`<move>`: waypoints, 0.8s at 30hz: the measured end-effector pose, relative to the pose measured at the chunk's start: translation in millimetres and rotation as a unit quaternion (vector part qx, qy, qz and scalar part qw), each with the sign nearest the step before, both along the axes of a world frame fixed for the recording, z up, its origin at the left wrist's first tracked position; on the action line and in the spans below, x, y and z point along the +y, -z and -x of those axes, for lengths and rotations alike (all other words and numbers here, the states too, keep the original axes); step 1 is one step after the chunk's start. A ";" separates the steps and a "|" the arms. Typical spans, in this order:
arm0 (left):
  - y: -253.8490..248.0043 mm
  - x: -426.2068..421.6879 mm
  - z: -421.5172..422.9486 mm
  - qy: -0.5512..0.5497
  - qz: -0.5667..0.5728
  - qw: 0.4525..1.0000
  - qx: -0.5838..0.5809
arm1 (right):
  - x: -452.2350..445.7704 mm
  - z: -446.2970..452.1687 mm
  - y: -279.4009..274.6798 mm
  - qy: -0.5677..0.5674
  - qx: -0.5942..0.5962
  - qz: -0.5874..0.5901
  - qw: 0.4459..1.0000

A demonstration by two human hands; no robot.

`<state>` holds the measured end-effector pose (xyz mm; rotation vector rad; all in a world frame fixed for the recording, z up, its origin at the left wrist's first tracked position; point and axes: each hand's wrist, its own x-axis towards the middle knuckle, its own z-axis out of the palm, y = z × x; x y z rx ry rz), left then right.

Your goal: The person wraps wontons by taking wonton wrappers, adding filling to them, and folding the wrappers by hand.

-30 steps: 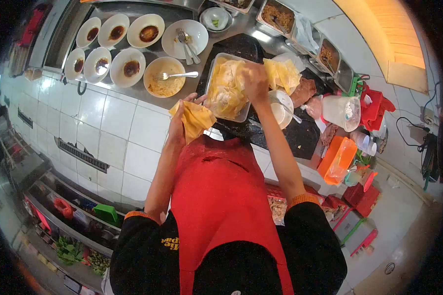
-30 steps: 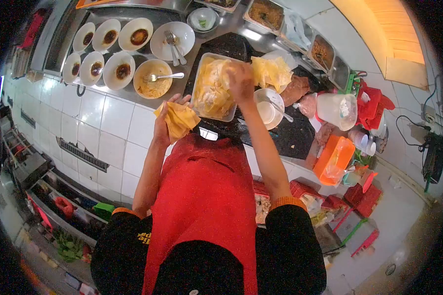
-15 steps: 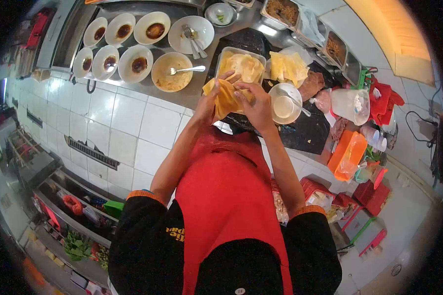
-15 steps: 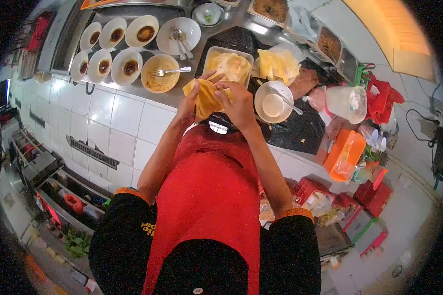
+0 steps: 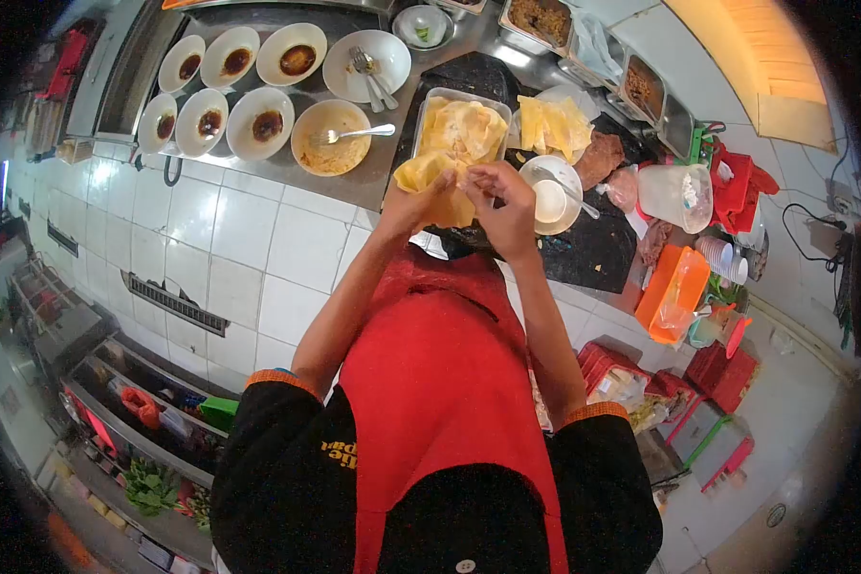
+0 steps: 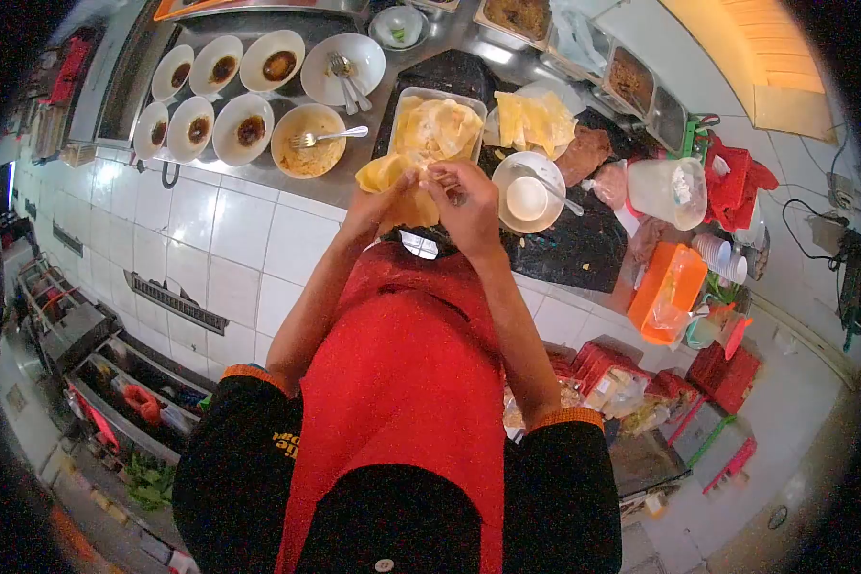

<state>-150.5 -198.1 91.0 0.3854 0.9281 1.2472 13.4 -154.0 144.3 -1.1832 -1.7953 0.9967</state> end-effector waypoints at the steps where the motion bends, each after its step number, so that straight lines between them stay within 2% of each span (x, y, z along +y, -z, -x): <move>1: -4.8 0.5 0.4 -0.016 0.022 0.999 0.035 | 2.9 -4.8 -4.1 -0.025 0.002 0.014 1.000; 3: -16.5 0.8 2.0 -0.035 0.044 0.996 0.070 | 8.8 -10.4 -19.1 -0.072 -0.036 0.026 0.996; 5: -27.8 -0.4 2.5 -0.017 0.047 0.989 0.141 | 11.9 -8.3 -28.8 -0.134 -0.033 -0.065 0.988; 8: -22.0 -5.5 -1.0 -0.005 0.009 0.992 0.128 | 17.3 -10.2 -18.3 -0.188 -0.073 -0.046 0.978; 12: -9.0 -8.7 -2.6 -0.012 -0.034 0.989 0.144 | 19.6 -14.0 -15.6 -0.166 -0.040 -0.058 0.984; 14: -13.0 -9.2 -3.4 -0.040 -0.012 0.986 0.161 | 14.2 -22.5 -13.4 -0.149 -0.021 0.093 0.984; 15: -13.6 -8.7 -2.7 -0.040 -0.012 0.986 0.160 | 10.8 -24.0 -9.0 -0.149 -0.021 0.093 0.984; 18: -22.1 -8.6 -0.9 -0.035 0.038 0.991 0.123 | -0.9 -23.0 10.0 -0.093 0.003 0.082 0.992; 20: -41.5 -7.8 -1.9 -0.094 0.121 0.988 -0.013 | -5.3 -16.7 19.4 -0.016 0.143 0.128 0.981; 24: -33.5 -7.8 -3.0 -0.083 0.118 0.987 -0.072 | -4.3 -7.5 3.9 0.004 0.225 0.170 0.959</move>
